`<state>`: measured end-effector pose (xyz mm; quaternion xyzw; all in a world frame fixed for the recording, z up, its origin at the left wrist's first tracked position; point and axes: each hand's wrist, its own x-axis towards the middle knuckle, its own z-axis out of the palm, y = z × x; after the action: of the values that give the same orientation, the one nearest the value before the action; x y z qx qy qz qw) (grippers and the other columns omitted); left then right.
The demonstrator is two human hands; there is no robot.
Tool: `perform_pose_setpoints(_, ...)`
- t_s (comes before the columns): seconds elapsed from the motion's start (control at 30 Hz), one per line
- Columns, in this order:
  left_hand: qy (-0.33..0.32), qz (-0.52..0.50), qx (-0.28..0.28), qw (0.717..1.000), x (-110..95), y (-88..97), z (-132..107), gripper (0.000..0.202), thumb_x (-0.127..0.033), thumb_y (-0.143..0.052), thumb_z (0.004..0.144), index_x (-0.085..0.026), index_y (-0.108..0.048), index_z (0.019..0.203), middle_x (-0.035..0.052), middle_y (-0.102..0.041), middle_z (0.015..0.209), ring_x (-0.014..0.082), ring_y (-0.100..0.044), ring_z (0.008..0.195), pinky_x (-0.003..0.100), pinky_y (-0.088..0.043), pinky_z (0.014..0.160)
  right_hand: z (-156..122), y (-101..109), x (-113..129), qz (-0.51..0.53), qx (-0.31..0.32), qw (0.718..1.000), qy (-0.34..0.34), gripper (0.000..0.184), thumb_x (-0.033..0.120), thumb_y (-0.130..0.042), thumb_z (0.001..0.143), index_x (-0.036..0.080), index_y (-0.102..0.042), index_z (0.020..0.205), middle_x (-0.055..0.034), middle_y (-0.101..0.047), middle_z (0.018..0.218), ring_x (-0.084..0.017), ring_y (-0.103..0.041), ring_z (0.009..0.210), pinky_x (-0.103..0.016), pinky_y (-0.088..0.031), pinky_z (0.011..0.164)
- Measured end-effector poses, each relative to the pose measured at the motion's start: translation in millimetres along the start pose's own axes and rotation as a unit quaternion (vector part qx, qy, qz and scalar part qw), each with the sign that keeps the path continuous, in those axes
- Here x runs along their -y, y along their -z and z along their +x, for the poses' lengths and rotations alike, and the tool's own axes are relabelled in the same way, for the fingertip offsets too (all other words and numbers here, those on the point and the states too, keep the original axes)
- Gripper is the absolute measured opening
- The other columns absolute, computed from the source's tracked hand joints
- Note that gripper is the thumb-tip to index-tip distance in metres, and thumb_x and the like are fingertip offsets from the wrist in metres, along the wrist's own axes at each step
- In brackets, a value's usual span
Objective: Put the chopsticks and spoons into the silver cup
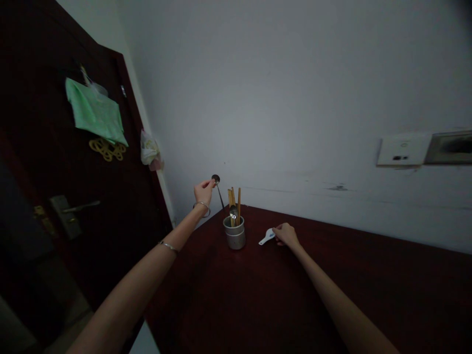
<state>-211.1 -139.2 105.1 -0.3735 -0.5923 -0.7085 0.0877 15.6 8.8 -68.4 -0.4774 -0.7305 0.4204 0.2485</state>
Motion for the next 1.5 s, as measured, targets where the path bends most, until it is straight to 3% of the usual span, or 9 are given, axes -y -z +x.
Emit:
perform_pose_setpoints(0.17,0.002,-0.057,-0.071,0.996,-29,18.2,26,0.032,-0.038,-0.059,0.064,-0.009,-0.064,0.077,0.0069,-0.063,0.072,0.0122,-0.058,0.065,0.02,-0.042,0.053,1,0,-1,0.007,-0.003,1.0,-0.002,0.022,0.029,-0.053,0.069,0.011,-0.062,0.078,-0.0066,-0.064,0.057,-0.015,-0.062,0.049,-0.018,-0.047,0.039)
perform_pose_setpoints(0.3,0.02,-0.045,-0.071,0.996,-34,40.3,40,0.028,-0.035,-0.059,0.062,-0.01,-0.062,0.073,0.0058,-0.062,0.07,0.0108,-0.056,0.062,0.02,-0.042,0.053,2,0,-3,0.017,-0.002,1.0,0.0,0.022,0.03,-0.054,0.069,0.011,-0.062,0.078,-0.006,-0.063,0.056,-0.015,-0.062,0.049,-0.017,-0.047,0.039)
perform_pose_setpoints(0.5,0.148,0.099,0.006,0.984,15,64.1,29,0.018,-0.029,-0.055,0.064,-0.012,-0.058,0.063,0.0041,-0.059,0.064,0.0095,-0.053,0.058,0.019,-0.04,0.052,3,-2,-8,0.038,-0.005,0.999,-0.001,0.024,0.029,-0.052,0.071,0.01,-0.061,0.083,-0.0063,-0.064,0.059,-0.015,-0.063,0.053,-0.018,-0.048,0.04)
perform_pose_setpoints(0.63,0.254,0.192,0.101,0.942,53,68.3,4,0.015,-0.027,-0.058,0.061,-0.013,-0.056,0.057,0.0046,-0.059,0.058,0.0118,-0.053,0.056,0.021,-0.039,0.05,3,-1,-9,0.052,-0.003,0.999,-0.002,0.022,0.028,-0.051,0.072,0.011,-0.06,0.082,-0.0059,-0.064,0.06,-0.015,-0.063,0.054,-0.017,-0.048,0.039)
perform_pose_setpoints(0.8,0.323,0.24,0.197,0.894,86,65.3,-30,0.016,-0.023,-0.065,0.055,-0.013,-0.055,0.048,0.003,-0.055,0.047,0.0129,-0.052,0.049,0.023,-0.037,0.048,2,0,-9,0.078,-0.002,0.997,-0.006,0.021,0.027,-0.05,0.073,0.011,-0.059,0.082,-0.0065,-0.065,0.064,-0.014,-0.063,0.055,-0.016,-0.049,0.039)
perform_pose_setpoints(1.1,0.323,0.308,0.276,0.851,121,48.0,-63,0.024,-0.021,-0.064,0.057,-0.014,-0.05,0.039,0.0023,-0.05,0.039,0.0084,-0.041,0.036,0.021,-0.028,0.04,1,0,-9,0.097,-0.004,0.995,-0.011,0.019,0.026,-0.05,0.074,0.01,-0.059,0.077,-0.0067,-0.064,0.06,-0.013,-0.062,0.05,-0.016,-0.049,0.037)
perform_pose_setpoints(1.3,0.31,0.34,0.312,0.831,136,41.4,-65,0.026,-0.022,-0.065,0.054,-0.014,-0.049,0.035,0.0043,-0.05,0.037,0.0101,-0.042,0.034,0.022,-0.029,0.039,1,1,-9,0.101,-0.004,0.995,-0.009,0.019,0.025,-0.049,0.074,0.009,-0.059,0.08,-0.0073,-0.064,0.062,-0.013,-0.062,0.051,-0.017,-0.049,0.037)
perform_pose_setpoints(1.5,0.274,0.358,0.34,0.826,145,40.8,-66,0.025,-0.023,-0.064,0.054,-0.015,-0.048,0.036,0.0011,-0.045,0.033,0.0105,-0.042,0.033,0.021,-0.031,0.039,1,0,-10,0.104,-0.007,0.994,-0.008,0.02,0.025,-0.05,0.074,0.009,-0.059,0.081,-0.0066,-0.063,0.06,-0.013,-0.062,0.049,-0.016,-0.049,0.037)
